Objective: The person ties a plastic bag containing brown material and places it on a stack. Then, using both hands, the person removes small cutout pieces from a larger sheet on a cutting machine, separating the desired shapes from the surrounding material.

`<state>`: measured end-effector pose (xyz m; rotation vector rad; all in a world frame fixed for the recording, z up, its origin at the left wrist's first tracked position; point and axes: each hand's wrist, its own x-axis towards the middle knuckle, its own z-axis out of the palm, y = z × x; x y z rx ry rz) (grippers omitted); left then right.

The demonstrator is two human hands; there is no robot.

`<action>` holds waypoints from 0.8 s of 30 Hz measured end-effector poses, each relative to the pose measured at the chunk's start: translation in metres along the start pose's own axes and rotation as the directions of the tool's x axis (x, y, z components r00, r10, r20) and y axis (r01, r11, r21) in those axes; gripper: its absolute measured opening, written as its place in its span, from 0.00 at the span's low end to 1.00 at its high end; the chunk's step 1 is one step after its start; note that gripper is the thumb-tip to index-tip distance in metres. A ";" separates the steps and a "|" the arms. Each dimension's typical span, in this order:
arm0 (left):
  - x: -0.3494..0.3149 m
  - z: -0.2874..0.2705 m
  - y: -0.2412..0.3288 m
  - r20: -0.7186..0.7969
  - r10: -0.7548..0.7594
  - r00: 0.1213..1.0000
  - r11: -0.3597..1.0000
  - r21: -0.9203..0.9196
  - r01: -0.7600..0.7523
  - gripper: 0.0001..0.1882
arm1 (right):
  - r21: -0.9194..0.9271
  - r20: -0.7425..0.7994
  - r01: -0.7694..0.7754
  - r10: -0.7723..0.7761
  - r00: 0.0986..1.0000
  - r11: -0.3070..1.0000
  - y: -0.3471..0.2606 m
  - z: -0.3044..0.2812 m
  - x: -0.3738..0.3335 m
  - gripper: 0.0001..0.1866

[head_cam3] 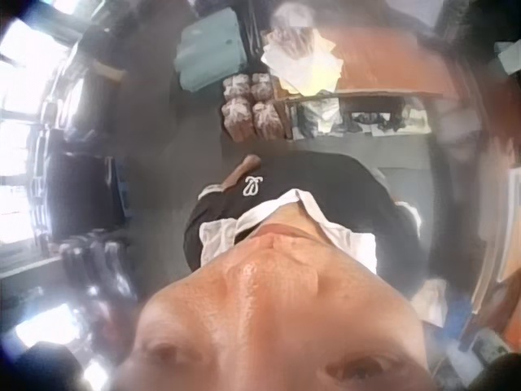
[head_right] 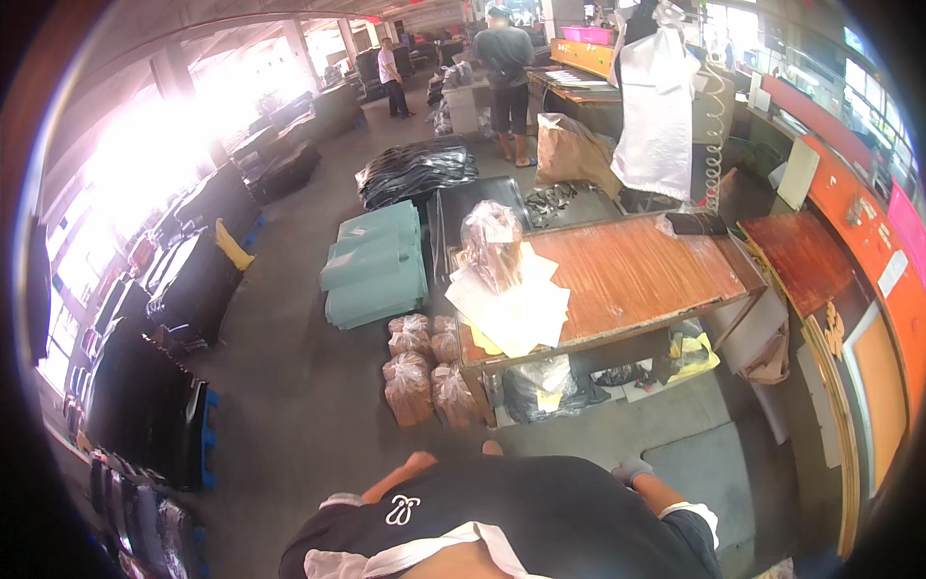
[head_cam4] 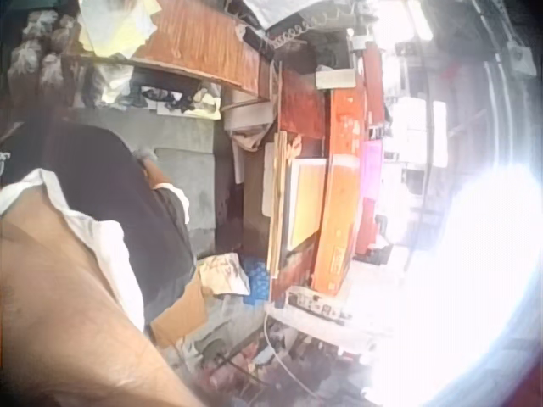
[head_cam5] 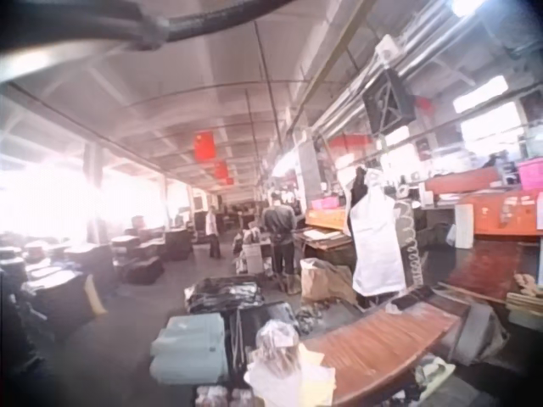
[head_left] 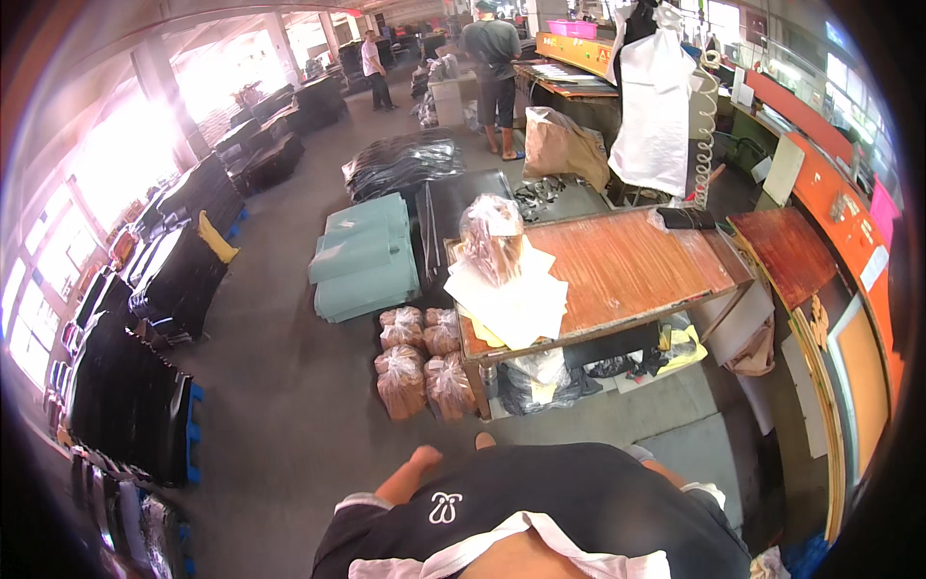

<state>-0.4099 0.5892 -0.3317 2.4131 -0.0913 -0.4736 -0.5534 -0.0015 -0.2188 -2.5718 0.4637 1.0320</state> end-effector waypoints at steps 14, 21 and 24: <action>-0.011 0.017 0.163 0.430 0.292 0.854 0.955 -0.088 -0.283 0.14 | 0.432 -0.013 -0.031 0.040 0.999 0.901 0.035 0.062 0.004 0.23; 0.002 0.011 0.062 0.567 0.068 0.821 0.855 0.391 -0.341 0.14 | 0.356 -0.058 0.037 -0.018 0.998 0.934 0.036 0.042 0.052 0.22; 0.009 0.006 0.064 0.440 -0.138 0.887 0.940 0.339 -0.022 0.15 | 0.367 -0.043 -0.033 0.052 0.998 0.930 0.052 0.011 0.048 0.22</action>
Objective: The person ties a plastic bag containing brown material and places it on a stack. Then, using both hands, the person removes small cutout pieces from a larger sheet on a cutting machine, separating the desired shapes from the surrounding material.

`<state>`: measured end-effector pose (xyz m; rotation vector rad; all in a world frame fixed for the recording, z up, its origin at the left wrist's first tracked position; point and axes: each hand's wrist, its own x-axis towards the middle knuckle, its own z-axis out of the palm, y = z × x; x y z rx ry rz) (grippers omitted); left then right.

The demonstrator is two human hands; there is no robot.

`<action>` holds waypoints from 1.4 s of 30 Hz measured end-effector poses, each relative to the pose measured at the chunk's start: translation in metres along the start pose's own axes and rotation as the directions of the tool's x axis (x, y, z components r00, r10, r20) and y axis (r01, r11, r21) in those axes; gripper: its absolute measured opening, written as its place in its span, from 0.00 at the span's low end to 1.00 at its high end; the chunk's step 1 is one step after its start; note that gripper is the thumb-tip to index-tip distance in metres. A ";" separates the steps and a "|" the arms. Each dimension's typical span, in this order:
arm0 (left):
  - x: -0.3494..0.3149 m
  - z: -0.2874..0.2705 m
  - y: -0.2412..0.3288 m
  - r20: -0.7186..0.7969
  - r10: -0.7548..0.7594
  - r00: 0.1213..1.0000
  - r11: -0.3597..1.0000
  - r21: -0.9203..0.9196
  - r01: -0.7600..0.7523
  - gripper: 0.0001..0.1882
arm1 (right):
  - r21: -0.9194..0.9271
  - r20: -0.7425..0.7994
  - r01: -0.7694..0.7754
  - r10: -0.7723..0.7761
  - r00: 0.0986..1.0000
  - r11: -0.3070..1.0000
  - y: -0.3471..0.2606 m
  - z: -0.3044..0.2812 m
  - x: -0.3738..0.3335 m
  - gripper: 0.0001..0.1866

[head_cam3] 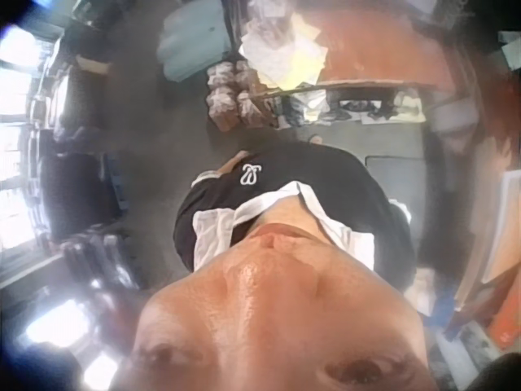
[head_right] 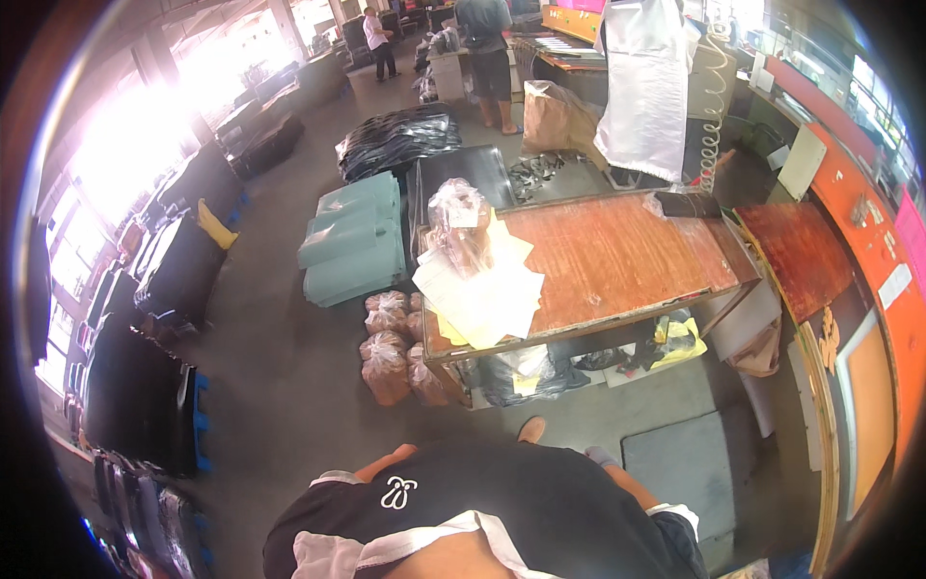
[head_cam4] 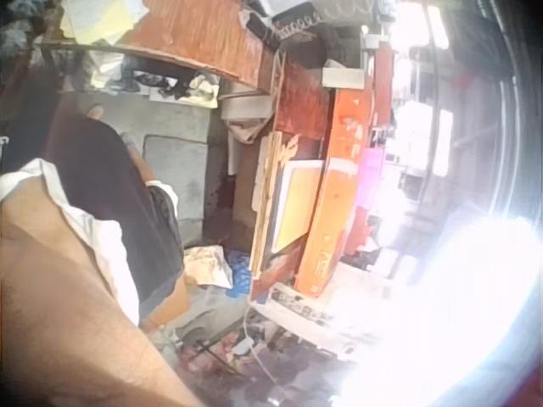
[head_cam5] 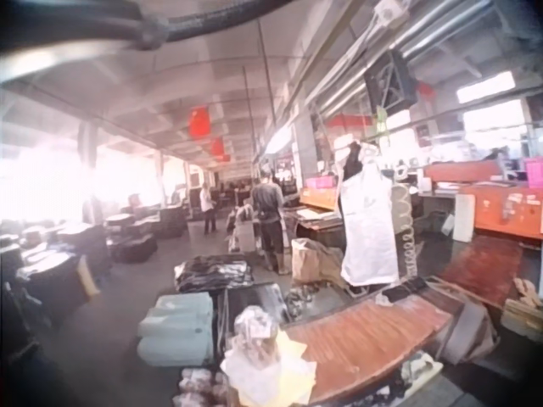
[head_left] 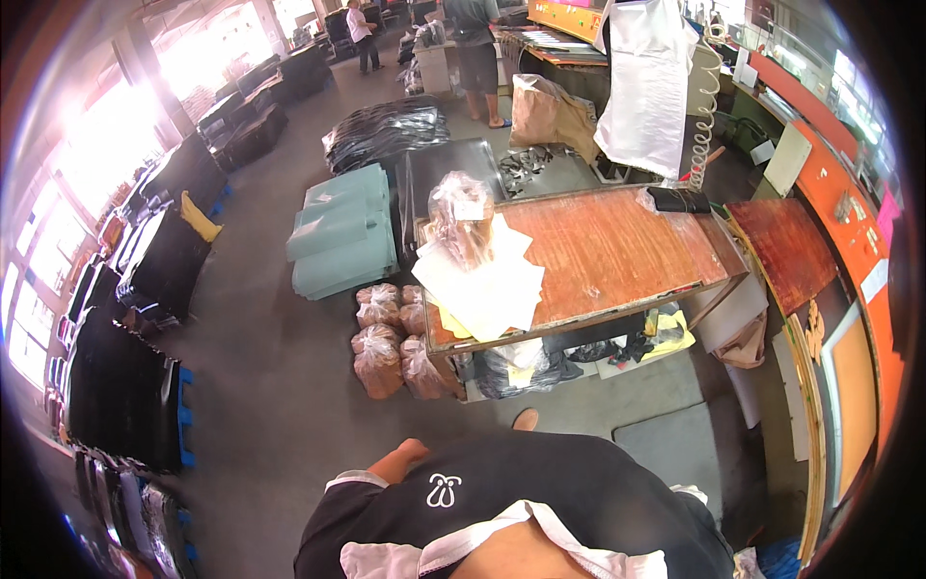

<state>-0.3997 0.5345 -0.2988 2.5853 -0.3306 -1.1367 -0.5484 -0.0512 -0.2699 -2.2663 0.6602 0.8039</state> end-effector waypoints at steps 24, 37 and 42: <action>0.137 -0.242 0.312 -0.245 0.437 0.865 0.880 0.318 -0.354 0.29 | 0.142 -0.132 -0.219 0.237 0.962 0.965 -0.073 -0.135 0.051 0.19; 0.143 -0.228 0.308 -0.303 0.365 0.880 0.926 0.219 -0.308 0.25 | 0.035 -0.031 -0.148 0.150 0.988 0.988 -0.093 -0.155 0.021 0.19; 0.140 -0.230 0.315 -0.286 0.336 0.897 0.935 0.216 -0.282 0.27 | 0.080 -0.040 -0.130 0.133 0.990 0.988 -0.107 -0.155 0.006 0.19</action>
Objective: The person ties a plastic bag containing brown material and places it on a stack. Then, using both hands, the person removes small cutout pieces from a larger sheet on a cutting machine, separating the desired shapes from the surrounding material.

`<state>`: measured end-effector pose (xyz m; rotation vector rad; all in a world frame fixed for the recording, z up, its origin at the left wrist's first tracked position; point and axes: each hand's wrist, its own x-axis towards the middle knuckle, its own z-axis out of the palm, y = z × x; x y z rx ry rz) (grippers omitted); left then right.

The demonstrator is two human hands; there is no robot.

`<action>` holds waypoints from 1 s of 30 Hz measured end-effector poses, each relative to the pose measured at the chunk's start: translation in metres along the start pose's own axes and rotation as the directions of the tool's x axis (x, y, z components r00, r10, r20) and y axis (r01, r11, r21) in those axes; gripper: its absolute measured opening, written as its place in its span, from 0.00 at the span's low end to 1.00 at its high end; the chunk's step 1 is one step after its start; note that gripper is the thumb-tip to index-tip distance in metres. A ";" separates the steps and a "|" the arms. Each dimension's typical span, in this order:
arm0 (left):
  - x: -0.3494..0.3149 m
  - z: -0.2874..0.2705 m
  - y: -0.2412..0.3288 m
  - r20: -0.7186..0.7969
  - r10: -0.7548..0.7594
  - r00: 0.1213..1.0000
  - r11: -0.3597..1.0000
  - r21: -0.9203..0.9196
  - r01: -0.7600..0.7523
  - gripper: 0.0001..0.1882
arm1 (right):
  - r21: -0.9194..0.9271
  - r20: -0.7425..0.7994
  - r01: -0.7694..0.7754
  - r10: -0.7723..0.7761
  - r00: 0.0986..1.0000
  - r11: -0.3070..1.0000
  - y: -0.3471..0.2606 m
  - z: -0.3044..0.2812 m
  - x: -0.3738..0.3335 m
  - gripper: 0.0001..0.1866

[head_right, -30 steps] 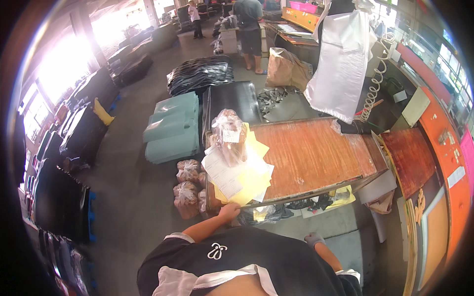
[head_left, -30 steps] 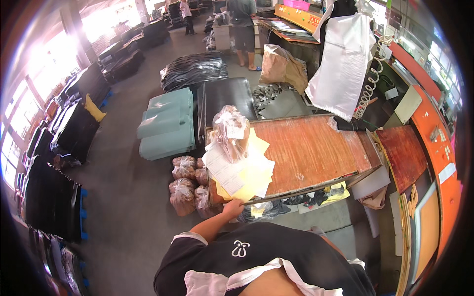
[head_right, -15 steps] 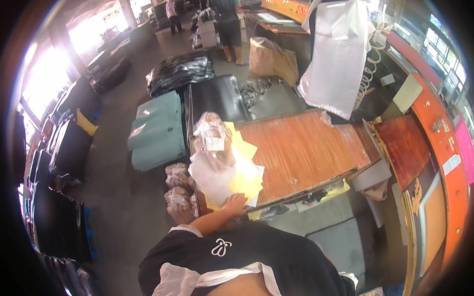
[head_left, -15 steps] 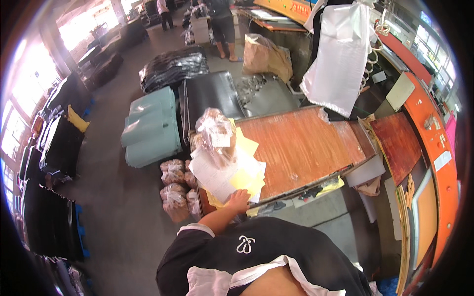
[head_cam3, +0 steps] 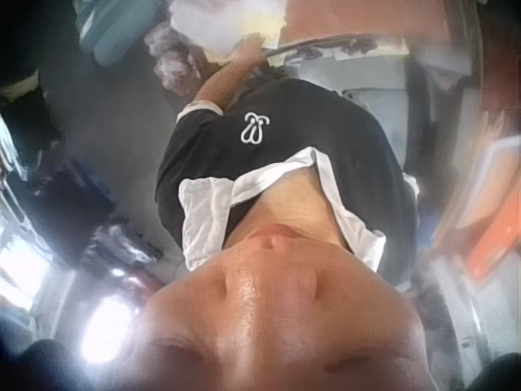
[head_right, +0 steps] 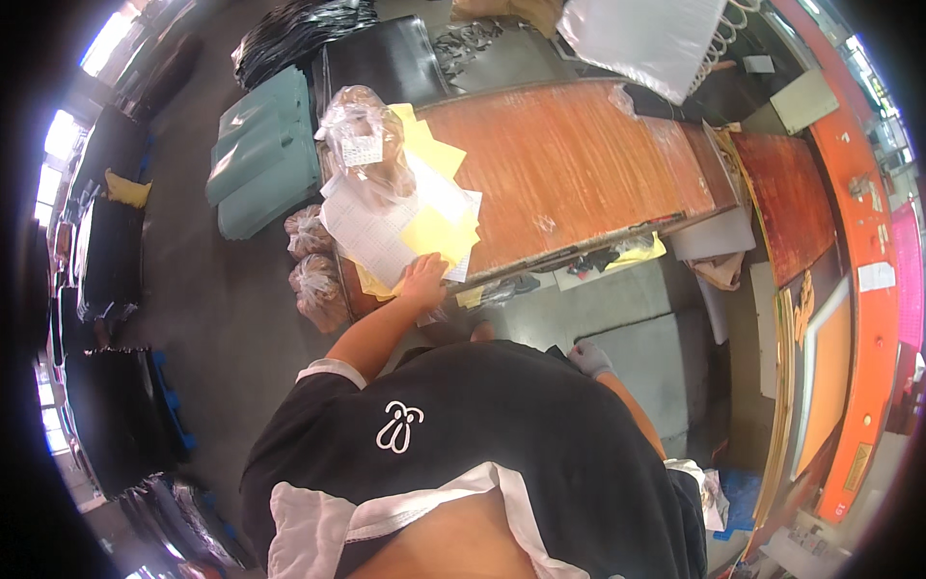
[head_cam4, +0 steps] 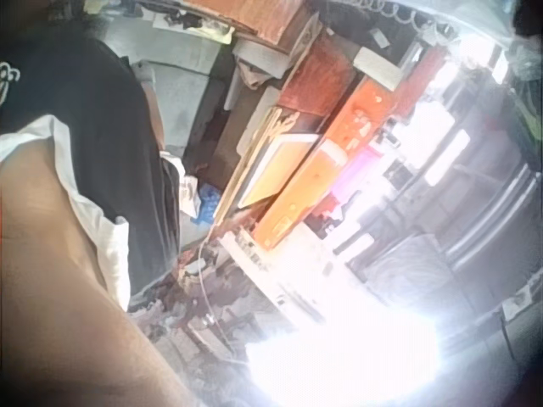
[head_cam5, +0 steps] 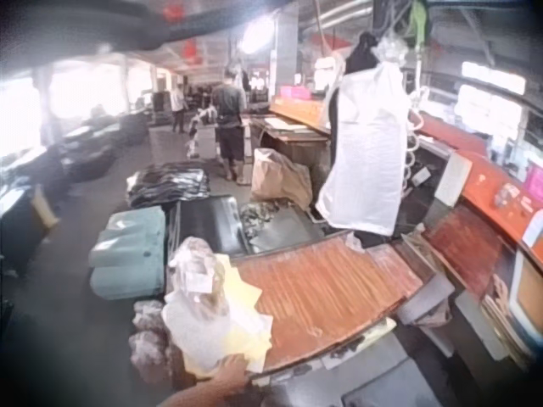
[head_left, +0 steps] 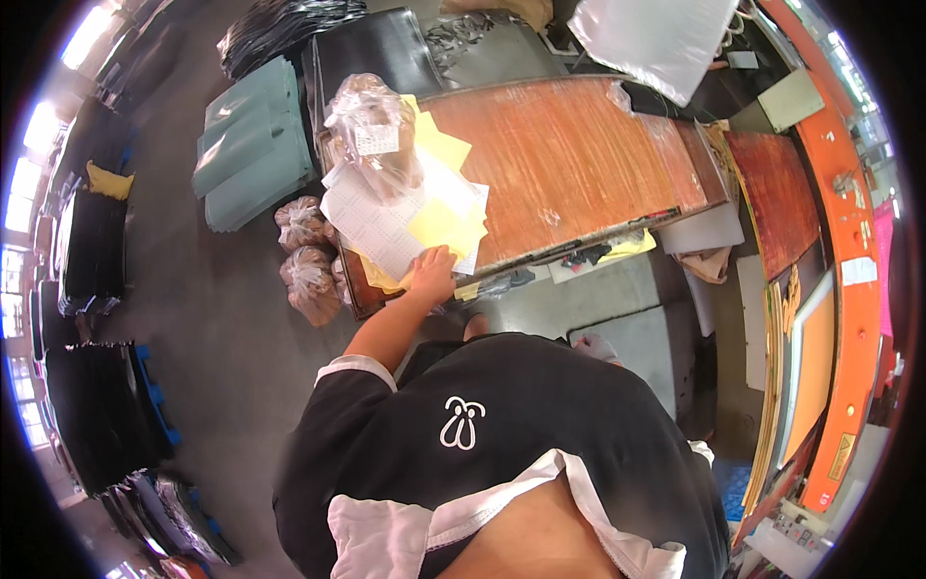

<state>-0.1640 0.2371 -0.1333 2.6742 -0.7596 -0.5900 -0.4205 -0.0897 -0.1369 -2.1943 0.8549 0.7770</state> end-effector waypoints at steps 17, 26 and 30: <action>0.019 0.087 0.149 -0.120 0.261 0.958 0.955 0.180 -0.238 0.29 | 0.337 -0.077 -0.452 0.503 0.861 0.826 0.241 0.023 -0.139 0.23; 0.047 0.154 0.394 0.179 0.709 0.682 0.703 -0.092 -0.706 0.22 | 0.640 -0.085 -0.403 0.581 0.810 0.654 0.338 0.075 -0.196 0.23; 0.040 0.151 0.488 0.158 0.838 0.523 0.545 -0.175 -0.820 0.19 | 0.859 -0.169 -0.211 0.648 0.743 0.466 0.376 0.051 -0.199 0.22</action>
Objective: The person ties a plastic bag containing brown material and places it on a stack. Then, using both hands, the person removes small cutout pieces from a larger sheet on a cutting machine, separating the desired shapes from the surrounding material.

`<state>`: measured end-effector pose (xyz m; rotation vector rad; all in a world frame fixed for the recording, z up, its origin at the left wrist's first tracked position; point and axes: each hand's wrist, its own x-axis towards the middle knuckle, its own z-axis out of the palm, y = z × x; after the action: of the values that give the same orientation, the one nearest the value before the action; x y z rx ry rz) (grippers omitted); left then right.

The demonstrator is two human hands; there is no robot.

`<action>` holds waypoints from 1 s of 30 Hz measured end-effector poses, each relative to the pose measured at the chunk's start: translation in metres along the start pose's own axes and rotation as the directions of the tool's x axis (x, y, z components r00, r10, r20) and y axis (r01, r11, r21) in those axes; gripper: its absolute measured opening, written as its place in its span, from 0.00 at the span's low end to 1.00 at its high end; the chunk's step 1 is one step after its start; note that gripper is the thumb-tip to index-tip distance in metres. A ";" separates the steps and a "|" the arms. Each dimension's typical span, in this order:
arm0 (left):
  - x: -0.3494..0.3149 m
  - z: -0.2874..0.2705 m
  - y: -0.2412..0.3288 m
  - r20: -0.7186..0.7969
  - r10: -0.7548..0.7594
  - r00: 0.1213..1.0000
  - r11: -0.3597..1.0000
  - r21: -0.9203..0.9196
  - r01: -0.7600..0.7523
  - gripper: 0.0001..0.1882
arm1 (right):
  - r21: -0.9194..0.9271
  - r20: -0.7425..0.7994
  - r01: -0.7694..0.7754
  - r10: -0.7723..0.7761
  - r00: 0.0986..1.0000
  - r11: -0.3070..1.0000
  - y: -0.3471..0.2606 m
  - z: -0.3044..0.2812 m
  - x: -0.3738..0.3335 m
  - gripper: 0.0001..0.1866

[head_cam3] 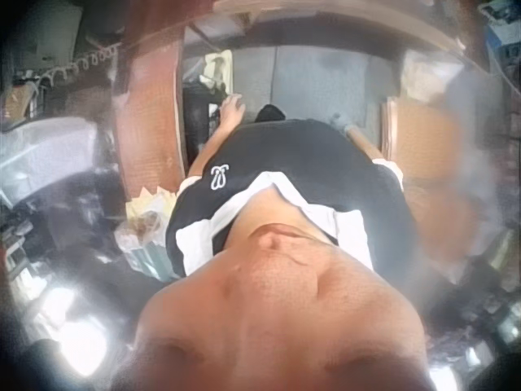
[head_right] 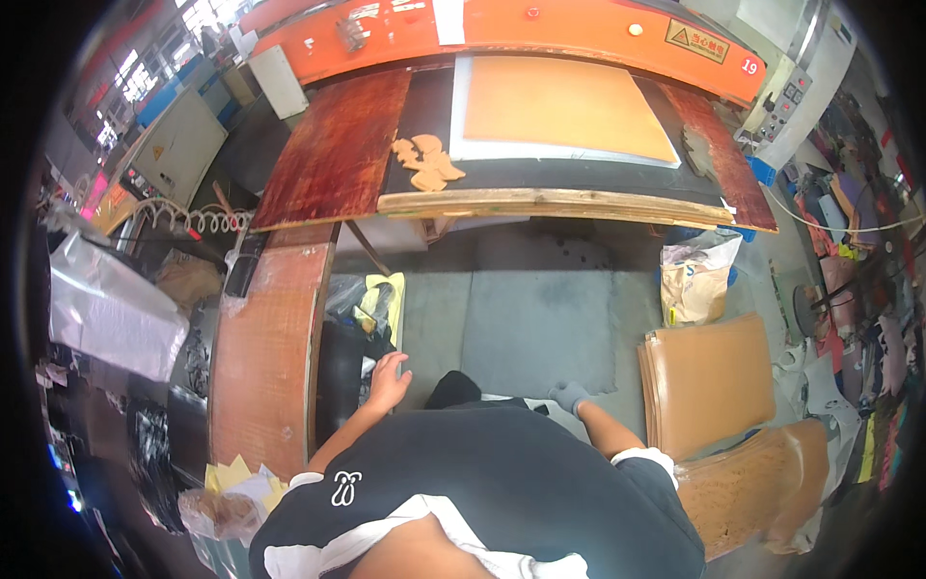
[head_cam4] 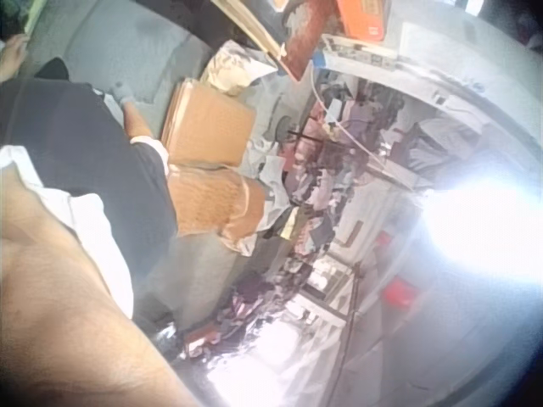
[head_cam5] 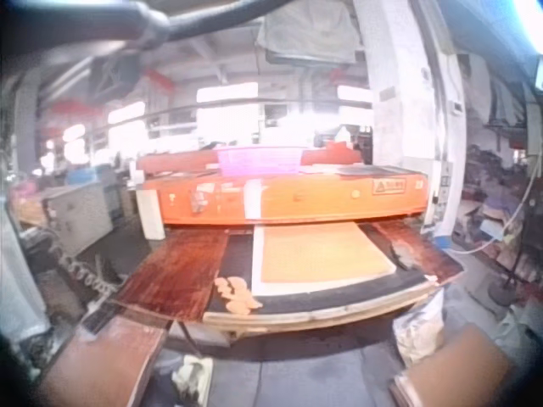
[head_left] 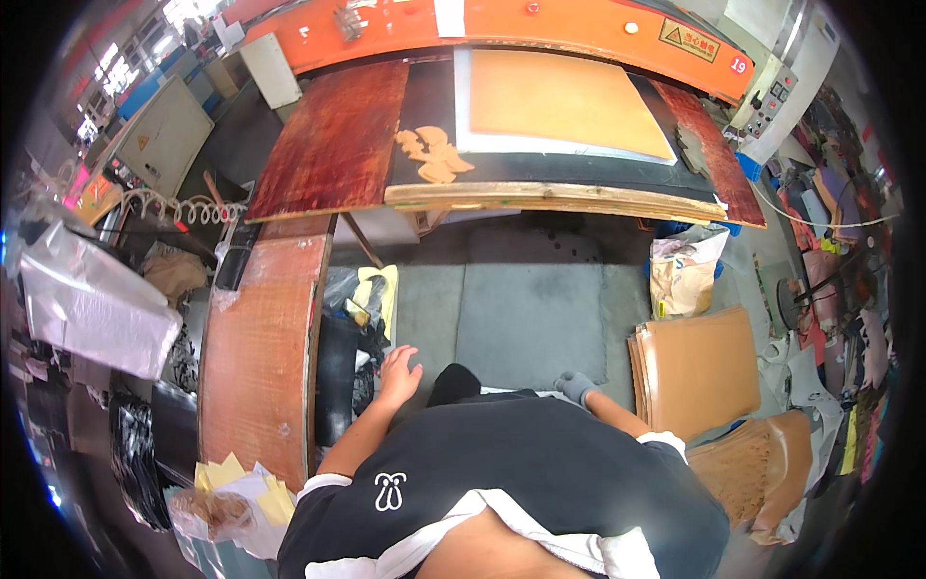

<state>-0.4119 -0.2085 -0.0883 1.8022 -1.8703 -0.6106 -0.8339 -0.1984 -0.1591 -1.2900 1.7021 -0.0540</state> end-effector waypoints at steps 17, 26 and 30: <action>0.457 -0.089 0.093 -0.063 -0.471 0.880 0.851 0.228 0.472 0.34 | -0.362 -0.681 0.549 -0.616 0.396 0.753 -0.244 -0.309 0.156 0.08; 0.474 -0.061 0.095 -0.192 -0.484 0.854 0.856 0.101 0.507 0.25 | -0.413 -0.639 0.485 -0.625 0.448 0.771 -0.237 -0.309 0.176 0.03; 0.487 -0.053 0.084 -0.278 -0.507 0.816 0.862 -0.142 0.487 0.21 | -0.389 -0.568 0.568 -0.674 0.472 0.725 -0.240 -0.318 0.181 0.03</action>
<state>-0.4596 -0.6914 0.0189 2.2119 -1.1574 -0.5160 -0.8784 -0.5937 0.0235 -2.1533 1.7064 -0.9835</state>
